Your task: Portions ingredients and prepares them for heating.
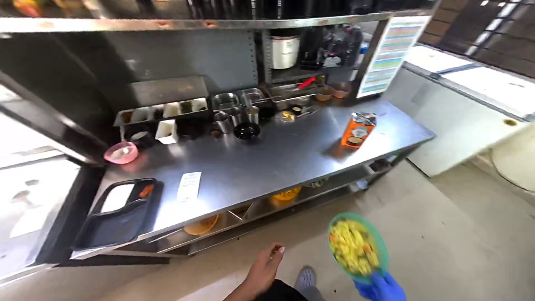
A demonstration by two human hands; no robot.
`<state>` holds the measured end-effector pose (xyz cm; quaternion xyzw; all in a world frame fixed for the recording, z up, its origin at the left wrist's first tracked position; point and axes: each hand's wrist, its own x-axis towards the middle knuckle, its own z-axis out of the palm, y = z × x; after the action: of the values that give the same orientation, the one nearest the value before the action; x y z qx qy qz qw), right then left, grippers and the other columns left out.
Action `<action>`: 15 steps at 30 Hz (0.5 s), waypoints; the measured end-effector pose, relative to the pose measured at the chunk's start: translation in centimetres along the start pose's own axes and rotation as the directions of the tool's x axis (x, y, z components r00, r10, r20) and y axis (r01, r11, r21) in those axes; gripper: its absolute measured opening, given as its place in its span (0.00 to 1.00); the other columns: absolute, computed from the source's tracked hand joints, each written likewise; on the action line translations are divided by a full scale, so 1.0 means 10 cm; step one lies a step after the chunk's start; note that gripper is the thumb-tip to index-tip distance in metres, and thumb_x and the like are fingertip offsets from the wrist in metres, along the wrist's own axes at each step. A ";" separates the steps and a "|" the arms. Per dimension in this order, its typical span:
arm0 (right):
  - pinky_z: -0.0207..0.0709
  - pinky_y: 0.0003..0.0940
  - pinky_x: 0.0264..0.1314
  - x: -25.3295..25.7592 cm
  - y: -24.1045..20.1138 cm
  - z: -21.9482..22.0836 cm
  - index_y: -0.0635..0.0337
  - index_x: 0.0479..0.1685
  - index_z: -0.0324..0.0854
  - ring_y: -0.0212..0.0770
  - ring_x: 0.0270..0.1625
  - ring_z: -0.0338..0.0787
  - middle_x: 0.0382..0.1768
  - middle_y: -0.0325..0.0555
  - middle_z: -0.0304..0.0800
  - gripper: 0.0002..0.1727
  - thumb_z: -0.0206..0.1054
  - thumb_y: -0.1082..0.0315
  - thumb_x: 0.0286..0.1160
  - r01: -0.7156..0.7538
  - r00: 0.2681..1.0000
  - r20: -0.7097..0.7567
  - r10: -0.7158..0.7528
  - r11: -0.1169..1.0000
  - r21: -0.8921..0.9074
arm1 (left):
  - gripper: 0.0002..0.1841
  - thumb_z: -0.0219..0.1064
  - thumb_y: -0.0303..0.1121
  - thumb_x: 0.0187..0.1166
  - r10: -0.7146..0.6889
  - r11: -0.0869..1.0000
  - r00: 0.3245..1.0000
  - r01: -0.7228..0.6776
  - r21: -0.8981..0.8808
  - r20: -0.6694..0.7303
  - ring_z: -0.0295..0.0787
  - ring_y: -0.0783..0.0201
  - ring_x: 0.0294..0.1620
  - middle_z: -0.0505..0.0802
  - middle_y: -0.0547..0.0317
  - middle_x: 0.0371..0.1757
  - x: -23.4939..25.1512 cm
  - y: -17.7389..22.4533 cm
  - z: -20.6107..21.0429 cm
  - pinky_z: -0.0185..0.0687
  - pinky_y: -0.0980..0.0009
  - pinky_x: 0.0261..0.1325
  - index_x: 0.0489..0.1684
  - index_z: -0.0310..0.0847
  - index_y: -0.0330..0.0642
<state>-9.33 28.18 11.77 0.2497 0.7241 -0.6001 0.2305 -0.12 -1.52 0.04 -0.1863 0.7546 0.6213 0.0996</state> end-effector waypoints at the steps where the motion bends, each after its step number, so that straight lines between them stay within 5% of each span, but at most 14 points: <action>1: 0.92 0.42 0.36 0.56 0.12 0.21 0.74 0.63 0.72 0.48 0.33 0.97 0.36 0.60 0.94 0.15 0.48 0.73 0.88 0.117 0.991 0.058 -0.121 0.991 0.068 | 0.24 0.53 0.46 0.91 -0.016 1.000 0.997 0.015 -0.011 -0.077 0.90 0.55 0.61 0.91 0.46 0.63 0.05 -0.03 -0.12 0.84 0.53 0.69 0.72 0.80 0.38; 4: 0.92 0.42 0.32 1.57 -0.29 1.01 0.71 0.62 0.73 0.50 0.31 0.96 0.33 0.61 0.94 0.15 0.48 0.70 0.90 0.182 0.960 0.197 -0.198 0.979 0.096 | 0.22 0.55 0.45 0.90 -0.069 0.997 0.955 0.056 -0.055 -0.287 0.91 0.56 0.60 0.92 0.48 0.61 0.21 -0.13 -0.40 0.85 0.52 0.68 0.70 0.81 0.38; 10: 0.92 0.41 0.33 2.63 -1.19 2.12 0.70 0.66 0.71 0.51 0.32 0.97 0.35 0.61 0.95 0.16 0.49 0.68 0.92 0.181 0.902 0.410 -0.133 0.980 -0.081 | 0.21 0.59 0.41 0.88 -0.212 0.976 0.800 0.141 -0.167 -0.561 0.93 0.54 0.56 0.93 0.45 0.60 0.54 -0.07 -0.78 0.86 0.51 0.66 0.68 0.82 0.35; 13: 0.91 0.55 0.48 2.80 -1.72 2.15 0.59 0.92 0.57 0.54 0.45 0.96 0.53 0.60 0.92 0.38 0.58 0.48 0.89 0.487 0.874 0.307 -0.378 0.698 -0.526 | 0.20 0.59 0.37 0.88 -0.222 0.972 0.724 0.112 -0.206 -0.653 0.92 0.54 0.58 0.92 0.43 0.61 0.60 0.11 -1.03 0.86 0.52 0.66 0.68 0.81 0.32; 15: 0.81 0.67 0.60 2.80 -2.23 2.37 0.62 0.89 0.62 0.63 0.57 0.90 0.62 0.68 0.86 0.39 0.61 0.48 0.85 0.647 0.715 0.239 -0.657 0.493 -0.582 | 0.19 0.59 0.34 0.88 -0.219 0.972 0.652 0.079 -0.223 -0.726 0.93 0.54 0.56 0.92 0.41 0.59 0.63 0.17 -1.15 0.87 0.54 0.65 0.67 0.80 0.29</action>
<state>-44.27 3.77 6.70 -0.1298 0.9218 -0.3618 0.0506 -5.65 -13.46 1.57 -0.4934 0.6549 0.5424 -0.1832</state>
